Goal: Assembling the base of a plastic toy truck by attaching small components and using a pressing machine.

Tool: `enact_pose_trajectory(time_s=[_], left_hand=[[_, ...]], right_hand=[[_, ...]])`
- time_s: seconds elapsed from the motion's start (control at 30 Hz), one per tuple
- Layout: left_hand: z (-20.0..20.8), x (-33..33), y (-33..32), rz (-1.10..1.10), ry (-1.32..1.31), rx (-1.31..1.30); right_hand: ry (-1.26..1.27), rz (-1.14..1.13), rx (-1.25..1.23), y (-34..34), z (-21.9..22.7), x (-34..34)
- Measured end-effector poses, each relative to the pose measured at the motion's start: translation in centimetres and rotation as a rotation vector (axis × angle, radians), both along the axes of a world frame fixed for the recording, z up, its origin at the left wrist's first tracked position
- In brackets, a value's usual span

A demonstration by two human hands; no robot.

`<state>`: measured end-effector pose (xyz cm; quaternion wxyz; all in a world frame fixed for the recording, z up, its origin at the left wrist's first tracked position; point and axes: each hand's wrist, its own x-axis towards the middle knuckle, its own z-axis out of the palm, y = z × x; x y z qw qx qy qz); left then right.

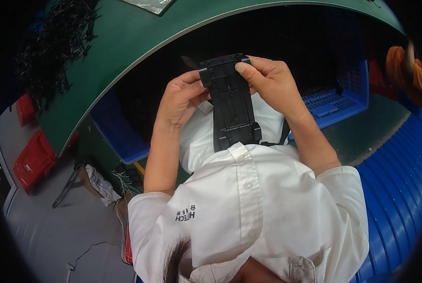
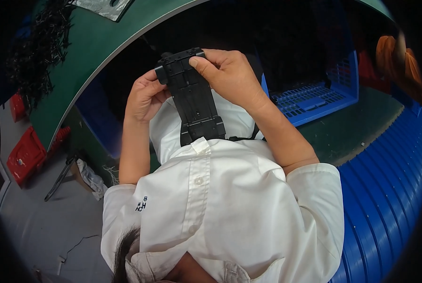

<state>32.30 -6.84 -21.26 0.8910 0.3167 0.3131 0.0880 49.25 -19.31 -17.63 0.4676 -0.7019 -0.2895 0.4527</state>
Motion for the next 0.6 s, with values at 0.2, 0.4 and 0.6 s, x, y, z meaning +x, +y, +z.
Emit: enact_pose_trajectory(time_s=[0.2, 0.4, 0.6], left_hand=[[-1.30, 0.37, -0.29, 0.021, -0.111, -0.054], [-1.26, 0.67, -0.49, 0.048, -0.140, -0.047], [-1.04, 0.77, -0.49, 0.045, -0.105, 0.023]], right_hand=[[0.047, -0.082, 0.029, 0.00, 0.04, -0.32], [0.026, -0.074, 0.035, 0.04, -0.10, -0.33], [0.037, -0.074, 0.022, -0.04, -0.13, -0.28]])
